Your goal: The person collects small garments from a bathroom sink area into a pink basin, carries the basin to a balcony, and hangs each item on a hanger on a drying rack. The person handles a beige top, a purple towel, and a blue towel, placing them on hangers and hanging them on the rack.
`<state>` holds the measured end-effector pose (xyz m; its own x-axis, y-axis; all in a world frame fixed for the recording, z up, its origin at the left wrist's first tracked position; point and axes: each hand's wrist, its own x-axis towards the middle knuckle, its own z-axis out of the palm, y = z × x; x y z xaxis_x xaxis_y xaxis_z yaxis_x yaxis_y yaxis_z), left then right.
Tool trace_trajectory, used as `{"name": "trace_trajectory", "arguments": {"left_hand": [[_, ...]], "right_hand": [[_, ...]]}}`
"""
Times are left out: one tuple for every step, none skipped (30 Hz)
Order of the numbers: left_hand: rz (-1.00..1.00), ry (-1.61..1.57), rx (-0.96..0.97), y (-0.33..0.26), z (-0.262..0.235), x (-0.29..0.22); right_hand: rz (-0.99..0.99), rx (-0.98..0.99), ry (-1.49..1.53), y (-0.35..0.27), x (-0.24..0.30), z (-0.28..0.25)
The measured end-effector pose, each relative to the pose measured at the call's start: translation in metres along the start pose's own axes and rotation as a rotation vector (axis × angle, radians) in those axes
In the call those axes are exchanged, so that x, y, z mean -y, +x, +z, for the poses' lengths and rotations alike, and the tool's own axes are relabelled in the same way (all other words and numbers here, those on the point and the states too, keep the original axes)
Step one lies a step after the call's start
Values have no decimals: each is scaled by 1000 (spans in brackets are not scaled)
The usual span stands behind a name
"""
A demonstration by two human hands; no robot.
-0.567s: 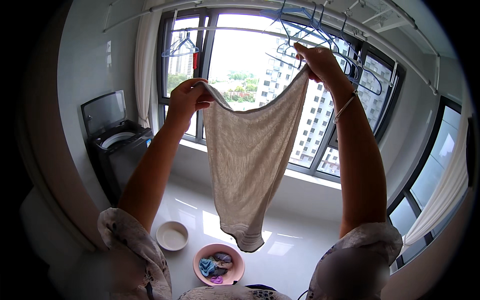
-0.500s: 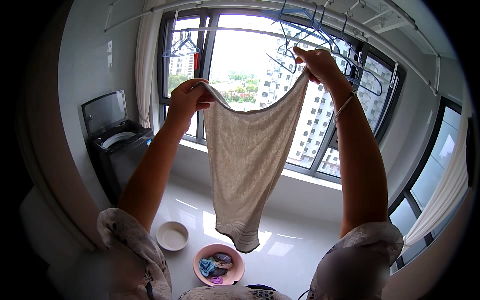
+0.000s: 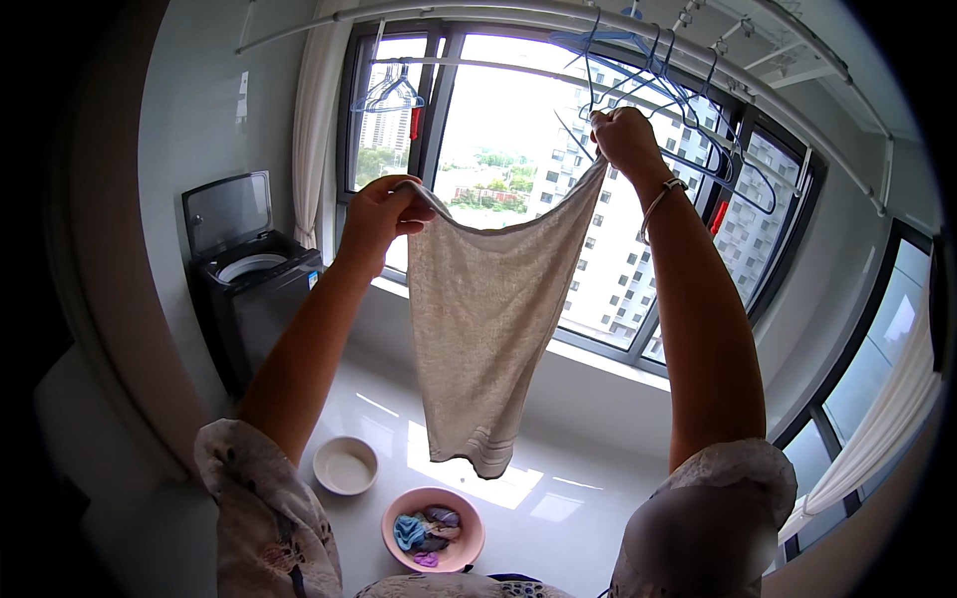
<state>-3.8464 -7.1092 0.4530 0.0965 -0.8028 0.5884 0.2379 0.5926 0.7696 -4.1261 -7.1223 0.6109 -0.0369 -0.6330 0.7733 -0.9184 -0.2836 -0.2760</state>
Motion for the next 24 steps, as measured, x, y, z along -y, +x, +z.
{"name": "trace_trajectory", "arguments": {"left_hand": [[-6,6,-6,1,-3,1],[-12,13,-12,1,-7,1],[-13,21,-20,0,-10,1],[-14,14,-21,-1,-9,2],[-15,7,-22,-3,-8,2],[-9,3,-22,-3,-7,2],[-7,-4,-30,-5,-9,3],[-4,-12,-37,-7,-10,4],[2,-24,-37,-7,-10,6],[8,-25,-42,-6,-11,8],[14,-29,-45,-6,-11,10],[5,-20,-54,-6,-12,13],[-4,2,-67,-8,-16,13],[-15,22,-78,-11,-20,15],[-44,29,-89,-16,-21,17],[-54,87,-103,-21,-28,24],[-83,115,-99,-26,-27,36],[-112,143,-94,-32,-26,47],[-148,123,-92,-38,-27,58],[-178,104,-90,-42,-31,67],[-208,88,-89,-47,-37,77],[-255,31,-68,-52,-44,88],[-281,-110,-16,-58,-44,100],[-313,-255,36,-66,-41,114]], "right_hand": [[-35,17,-4,0,3,1],[-71,33,-7,-1,5,3],[-74,27,-3,-3,9,8],[-96,-25,3,-2,7,8],[-117,-77,10,0,4,12],[-139,-129,17,1,3,12],[-149,-153,39,-2,6,11],[-174,-213,49,-2,6,10],[-199,-272,57,-1,5,8],[-223,-329,76,-1,5,9],[-215,-324,80,-5,3,8],[-195,-285,137,-11,0,7],[-197,-262,166,-22,1,10],[-197,-238,192,-36,1,15],[-192,-205,205,-51,-3,22],[-184,-169,231,-67,-7,35],[-146,-121,253,-87,-16,42],[-107,-73,276,-108,-24,49],[-72,-36,332,-128,-30,56],[-40,-5,391,-147,-33,62],[-13,12,426,-166,-38,72],[4,24,456,-183,-38,76],[17,43,523,-200,-37,81],[36,67,584,-219,-38,86]]}}
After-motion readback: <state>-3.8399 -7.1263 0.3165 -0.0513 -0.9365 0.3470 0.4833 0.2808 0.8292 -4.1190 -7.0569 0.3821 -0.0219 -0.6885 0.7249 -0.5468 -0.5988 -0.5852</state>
